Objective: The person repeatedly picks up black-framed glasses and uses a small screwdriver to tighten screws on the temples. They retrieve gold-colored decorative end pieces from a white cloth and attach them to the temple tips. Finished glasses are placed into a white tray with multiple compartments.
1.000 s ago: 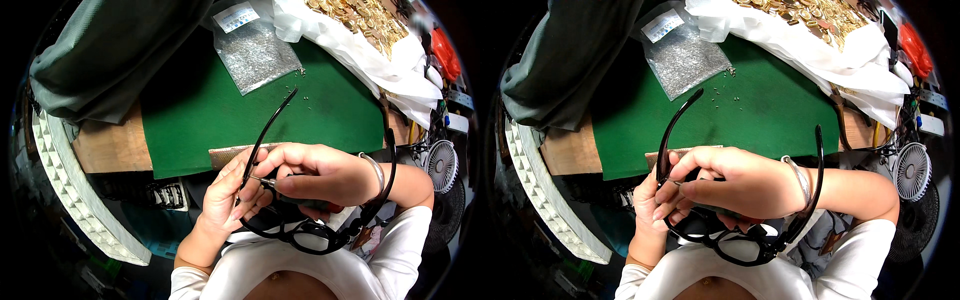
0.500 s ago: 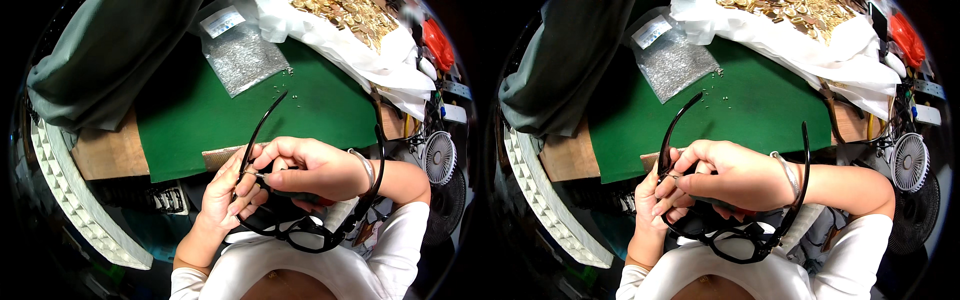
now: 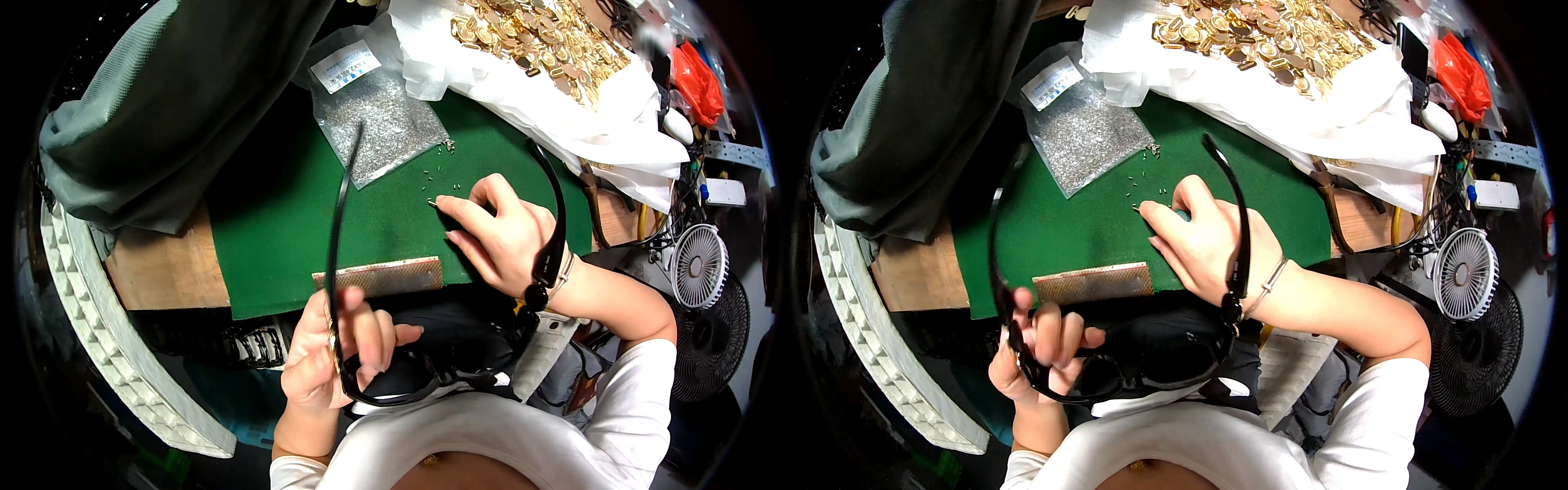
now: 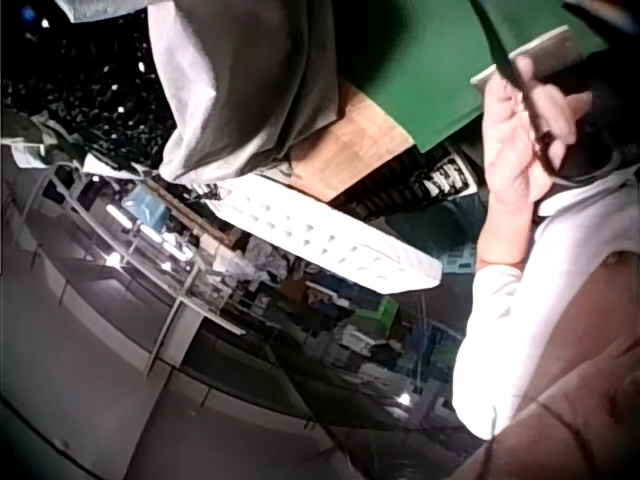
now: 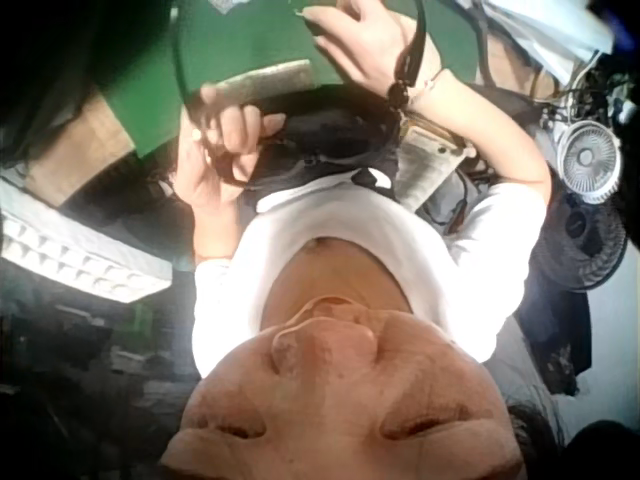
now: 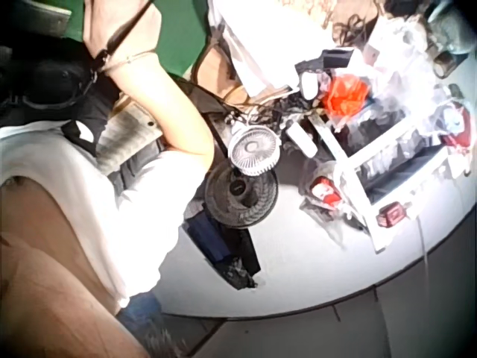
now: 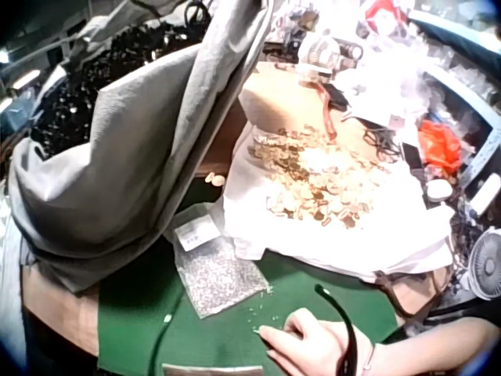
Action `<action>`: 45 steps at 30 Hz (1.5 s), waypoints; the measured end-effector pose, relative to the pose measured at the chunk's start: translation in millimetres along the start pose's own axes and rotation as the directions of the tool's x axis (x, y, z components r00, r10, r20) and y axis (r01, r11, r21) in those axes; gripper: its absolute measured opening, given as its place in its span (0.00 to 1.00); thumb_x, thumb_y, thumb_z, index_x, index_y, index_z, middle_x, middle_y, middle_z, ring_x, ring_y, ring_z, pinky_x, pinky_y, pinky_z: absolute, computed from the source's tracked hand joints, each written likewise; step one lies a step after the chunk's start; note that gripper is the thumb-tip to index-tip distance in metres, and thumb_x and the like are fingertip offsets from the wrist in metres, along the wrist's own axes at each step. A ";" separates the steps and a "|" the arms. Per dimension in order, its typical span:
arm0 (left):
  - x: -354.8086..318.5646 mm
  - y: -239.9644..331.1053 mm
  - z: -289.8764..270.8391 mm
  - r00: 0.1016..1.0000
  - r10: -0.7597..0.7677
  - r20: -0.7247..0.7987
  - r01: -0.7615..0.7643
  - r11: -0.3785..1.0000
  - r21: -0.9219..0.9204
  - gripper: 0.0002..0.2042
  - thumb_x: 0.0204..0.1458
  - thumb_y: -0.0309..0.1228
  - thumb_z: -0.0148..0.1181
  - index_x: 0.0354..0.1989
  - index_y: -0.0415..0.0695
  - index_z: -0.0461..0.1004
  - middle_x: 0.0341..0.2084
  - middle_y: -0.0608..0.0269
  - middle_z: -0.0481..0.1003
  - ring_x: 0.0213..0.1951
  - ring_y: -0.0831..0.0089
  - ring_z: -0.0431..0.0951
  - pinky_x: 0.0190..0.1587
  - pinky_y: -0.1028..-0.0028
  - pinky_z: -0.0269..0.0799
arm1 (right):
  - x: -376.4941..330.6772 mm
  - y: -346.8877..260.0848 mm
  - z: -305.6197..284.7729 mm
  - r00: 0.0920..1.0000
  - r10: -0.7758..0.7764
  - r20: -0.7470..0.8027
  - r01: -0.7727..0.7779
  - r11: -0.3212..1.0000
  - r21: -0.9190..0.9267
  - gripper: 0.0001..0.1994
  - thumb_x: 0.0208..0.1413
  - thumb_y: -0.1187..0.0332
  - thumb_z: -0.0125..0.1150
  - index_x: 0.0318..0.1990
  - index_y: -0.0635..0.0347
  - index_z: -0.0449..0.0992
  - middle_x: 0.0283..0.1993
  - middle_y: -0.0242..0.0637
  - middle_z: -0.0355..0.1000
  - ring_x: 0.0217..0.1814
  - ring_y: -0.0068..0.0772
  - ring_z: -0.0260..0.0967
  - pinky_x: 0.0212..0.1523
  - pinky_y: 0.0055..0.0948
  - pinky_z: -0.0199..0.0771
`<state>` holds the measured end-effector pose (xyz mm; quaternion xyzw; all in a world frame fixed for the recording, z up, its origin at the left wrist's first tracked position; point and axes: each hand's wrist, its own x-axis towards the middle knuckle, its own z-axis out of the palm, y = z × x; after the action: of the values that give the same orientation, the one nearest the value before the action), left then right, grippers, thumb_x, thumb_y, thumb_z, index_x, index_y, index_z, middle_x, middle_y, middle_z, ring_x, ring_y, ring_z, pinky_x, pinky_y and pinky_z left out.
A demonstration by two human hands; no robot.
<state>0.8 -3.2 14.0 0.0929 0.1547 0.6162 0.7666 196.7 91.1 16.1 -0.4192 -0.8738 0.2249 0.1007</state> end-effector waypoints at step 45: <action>5.1 -11.6 -13.4 0.910 -0.308 -0.279 0.238 0.936 -0.259 0.19 0.53 0.36 0.46 0.52 0.41 0.61 0.11 0.74 0.59 0.17 0.83 0.56 0.22 0.84 0.53 | 17.9 -42.9 -22.4 0.533 -0.149 0.833 -0.845 -0.136 0.517 0.14 0.55 0.65 0.46 0.46 0.62 0.59 0.32 0.34 0.69 0.13 0.16 0.59 0.09 0.13 0.56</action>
<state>7.7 -1.6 -3.0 -0.1142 0.2177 0.5223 0.8166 164.1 88.5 56.1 -0.3569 -0.2282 0.9046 -0.0480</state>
